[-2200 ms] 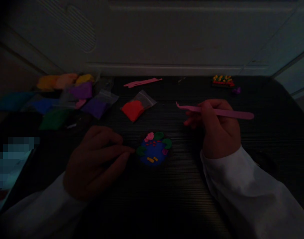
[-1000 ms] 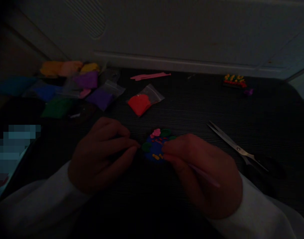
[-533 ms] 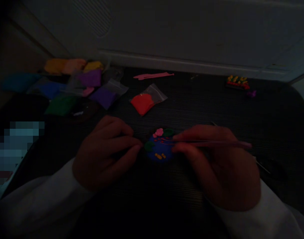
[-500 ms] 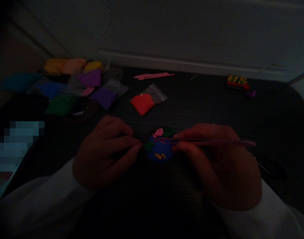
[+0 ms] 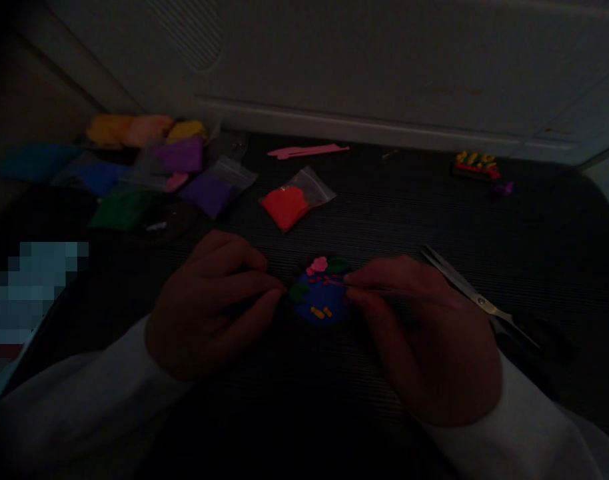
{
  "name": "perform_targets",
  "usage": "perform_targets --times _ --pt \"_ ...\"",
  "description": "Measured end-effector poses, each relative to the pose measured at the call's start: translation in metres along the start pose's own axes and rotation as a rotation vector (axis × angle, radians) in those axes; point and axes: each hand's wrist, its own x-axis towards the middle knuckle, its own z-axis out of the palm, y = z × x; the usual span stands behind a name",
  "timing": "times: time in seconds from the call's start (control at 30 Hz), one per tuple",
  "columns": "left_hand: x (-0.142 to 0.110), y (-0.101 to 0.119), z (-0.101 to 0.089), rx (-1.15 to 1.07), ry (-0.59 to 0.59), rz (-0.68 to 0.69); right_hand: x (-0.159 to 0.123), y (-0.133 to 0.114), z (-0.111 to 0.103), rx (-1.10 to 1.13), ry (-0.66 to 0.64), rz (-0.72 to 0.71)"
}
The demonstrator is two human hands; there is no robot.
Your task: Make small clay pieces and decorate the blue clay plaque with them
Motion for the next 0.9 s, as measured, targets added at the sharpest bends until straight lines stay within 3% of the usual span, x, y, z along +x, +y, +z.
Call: perform_targets --times 0.27,0.9 --pt "-0.0009 -0.0002 -0.0006 -0.012 -0.013 -0.012 0.0006 -0.0031 0.0061 0.019 -0.062 -0.04" --pt "-0.0003 0.0005 0.0002 -0.002 -0.013 -0.023 0.0041 -0.0032 0.0098 -0.046 -0.065 -0.125"
